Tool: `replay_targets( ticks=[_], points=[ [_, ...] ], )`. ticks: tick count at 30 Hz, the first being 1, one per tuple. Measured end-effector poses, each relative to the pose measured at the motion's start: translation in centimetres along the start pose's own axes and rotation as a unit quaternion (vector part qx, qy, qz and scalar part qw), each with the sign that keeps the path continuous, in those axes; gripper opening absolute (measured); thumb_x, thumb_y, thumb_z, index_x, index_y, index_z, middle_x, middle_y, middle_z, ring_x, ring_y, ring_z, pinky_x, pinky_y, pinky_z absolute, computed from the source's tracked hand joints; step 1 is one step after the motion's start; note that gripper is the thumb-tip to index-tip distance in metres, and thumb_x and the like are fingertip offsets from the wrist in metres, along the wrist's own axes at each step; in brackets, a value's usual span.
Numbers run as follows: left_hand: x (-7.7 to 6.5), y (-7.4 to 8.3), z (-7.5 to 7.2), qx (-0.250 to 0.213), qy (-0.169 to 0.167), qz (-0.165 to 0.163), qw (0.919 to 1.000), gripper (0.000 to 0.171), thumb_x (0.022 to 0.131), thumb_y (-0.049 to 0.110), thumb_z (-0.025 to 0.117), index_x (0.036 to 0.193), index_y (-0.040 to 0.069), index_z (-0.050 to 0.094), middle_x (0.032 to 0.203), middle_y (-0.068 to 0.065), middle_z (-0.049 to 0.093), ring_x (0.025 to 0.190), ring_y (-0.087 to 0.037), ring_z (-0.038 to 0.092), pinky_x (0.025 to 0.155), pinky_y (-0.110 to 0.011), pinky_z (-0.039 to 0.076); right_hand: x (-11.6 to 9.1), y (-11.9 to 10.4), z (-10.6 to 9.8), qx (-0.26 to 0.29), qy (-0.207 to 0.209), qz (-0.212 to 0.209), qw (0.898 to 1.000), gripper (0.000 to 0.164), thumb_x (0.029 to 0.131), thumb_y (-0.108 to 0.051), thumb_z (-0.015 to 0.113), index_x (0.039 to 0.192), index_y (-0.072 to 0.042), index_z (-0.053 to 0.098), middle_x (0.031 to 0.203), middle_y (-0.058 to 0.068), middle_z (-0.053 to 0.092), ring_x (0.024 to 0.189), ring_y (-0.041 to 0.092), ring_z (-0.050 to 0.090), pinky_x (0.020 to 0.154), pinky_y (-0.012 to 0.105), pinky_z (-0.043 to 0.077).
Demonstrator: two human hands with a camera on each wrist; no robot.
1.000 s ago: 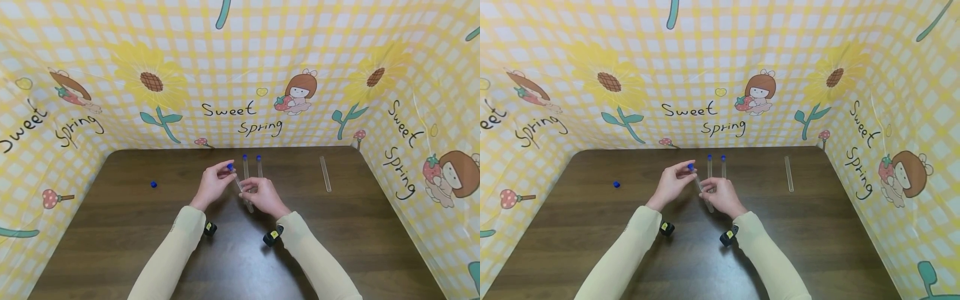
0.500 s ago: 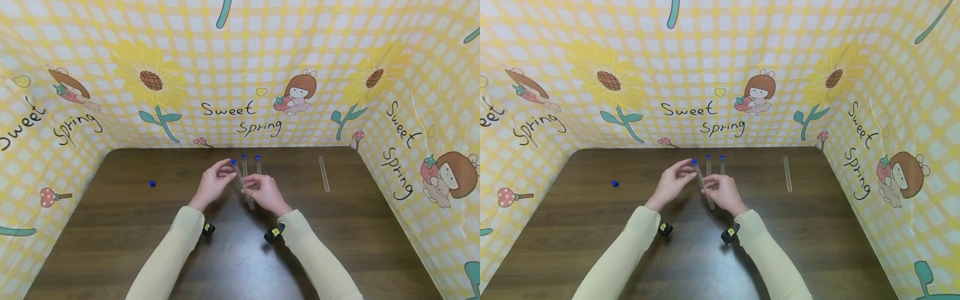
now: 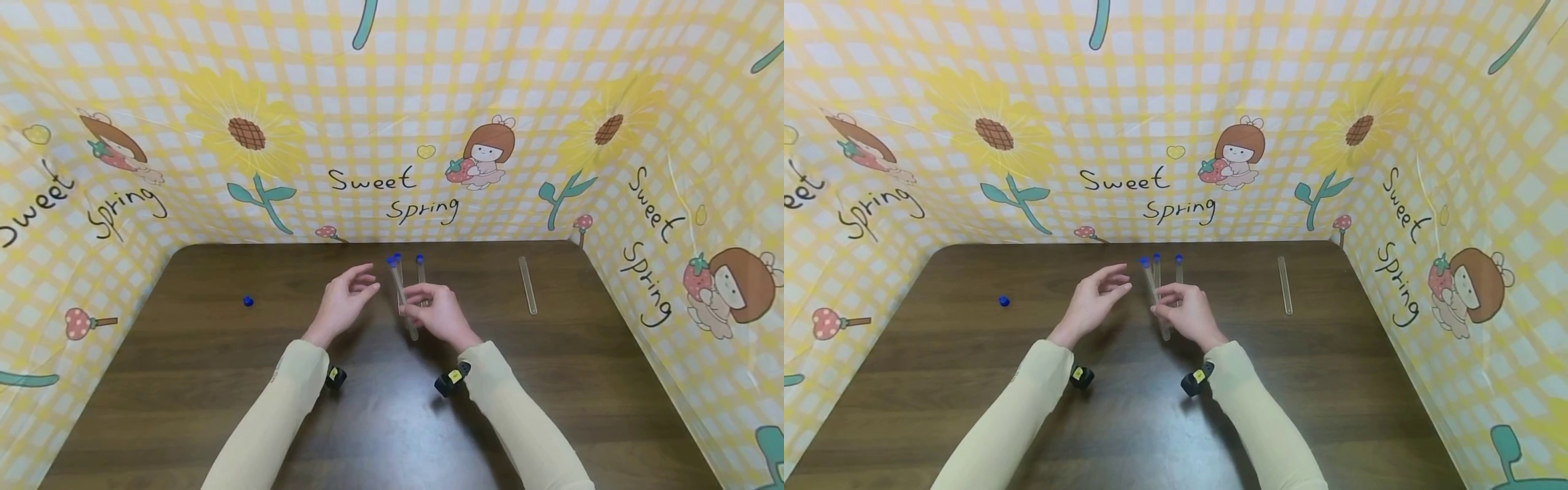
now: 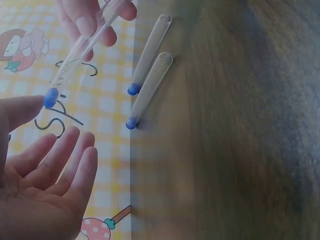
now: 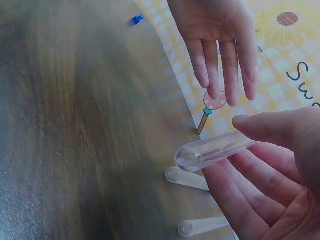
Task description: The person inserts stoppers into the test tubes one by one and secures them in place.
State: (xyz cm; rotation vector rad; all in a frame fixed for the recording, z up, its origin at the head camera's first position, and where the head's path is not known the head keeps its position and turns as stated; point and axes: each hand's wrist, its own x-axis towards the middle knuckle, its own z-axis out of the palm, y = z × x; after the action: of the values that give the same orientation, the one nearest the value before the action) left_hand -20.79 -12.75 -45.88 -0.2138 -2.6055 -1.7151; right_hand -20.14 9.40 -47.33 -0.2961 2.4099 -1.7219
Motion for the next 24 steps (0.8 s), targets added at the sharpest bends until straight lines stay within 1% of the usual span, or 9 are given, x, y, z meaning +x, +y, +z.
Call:
replay_targets(
  ticks=[9, 13, 17, 19, 24],
  points=[
    [-0.1, -0.3, -0.5, 0.006, 0.007, 0.006, 0.9999, 0.045, 0.098, 0.020, 0.071, 0.140, 0.009, 0.060, 0.121, -0.013, 0.070, 0.108, -0.028, 0.067, 0.094, -0.043, 0.053, 0.1, 0.3, -0.7, -0.004, 0.027, 0.006, 1.000, 0.029, 0.088, -0.007, 0.081, 0.116, -0.006, 0.073, 0.096, 0.008, 0.073, 0.070, 0.023, 0.072, 0.064, 0.035, 0.061],
    [-0.2, -0.6, -0.8, 0.008, 0.007, 0.007, 0.9999, 0.045, 0.098, 0.020, 0.071, 0.140, 0.007, 0.060, 0.121, -0.014, 0.069, 0.109, -0.029, 0.067, 0.096, -0.043, 0.052, 0.2, 0.5, -0.9, 0.002, 0.038, 0.014, 0.999, 0.030, 0.087, -0.007, 0.082, 0.116, -0.005, 0.073, 0.095, 0.008, 0.074, 0.069, 0.023, 0.071, 0.063, 0.035, 0.061],
    [-0.2, -0.8, -1.1, 0.009, 0.011, 0.001, 0.9999, 0.045, 0.099, 0.021, 0.070, 0.140, 0.008, 0.059, 0.121, -0.015, 0.069, 0.109, -0.029, 0.067, 0.097, -0.043, 0.051, 0.1, 0.5, -1.2, 0.010, 0.048, 0.017, 0.999, 0.031, 0.087, -0.006, 0.082, 0.116, -0.003, 0.073, 0.094, 0.008, 0.074, 0.069, 0.024, 0.071, 0.064, 0.036, 0.061],
    [-0.3, -0.9, -1.2, 0.011, 0.014, -0.006, 0.9998, 0.045, 0.099, 0.022, 0.071, 0.140, 0.009, 0.060, 0.121, -0.013, 0.069, 0.109, -0.027, 0.067, 0.098, -0.042, 0.051, 0.0, 0.5, -1.4, 0.009, 0.052, 0.017, 0.998, 0.030, 0.087, -0.007, 0.082, 0.116, -0.004, 0.073, 0.094, 0.008, 0.074, 0.069, 0.024, 0.071, 0.064, 0.036, 0.061],
    [-0.6, -1.0, -1.3, 0.015, 0.015, -0.014, 0.9997, 0.044, 0.099, 0.021, 0.070, 0.140, 0.009, 0.060, 0.121, -0.012, 0.069, 0.109, -0.028, 0.067, 0.098, -0.044, 0.051, 0.1, 0.9, -1.9, 0.007, 0.058, 0.013, 0.998, 0.031, 0.088, -0.008, 0.081, 0.117, -0.003, 0.073, 0.093, 0.008, 0.074, 0.067, 0.024, 0.071, 0.063, 0.036, 0.060]
  ],
)
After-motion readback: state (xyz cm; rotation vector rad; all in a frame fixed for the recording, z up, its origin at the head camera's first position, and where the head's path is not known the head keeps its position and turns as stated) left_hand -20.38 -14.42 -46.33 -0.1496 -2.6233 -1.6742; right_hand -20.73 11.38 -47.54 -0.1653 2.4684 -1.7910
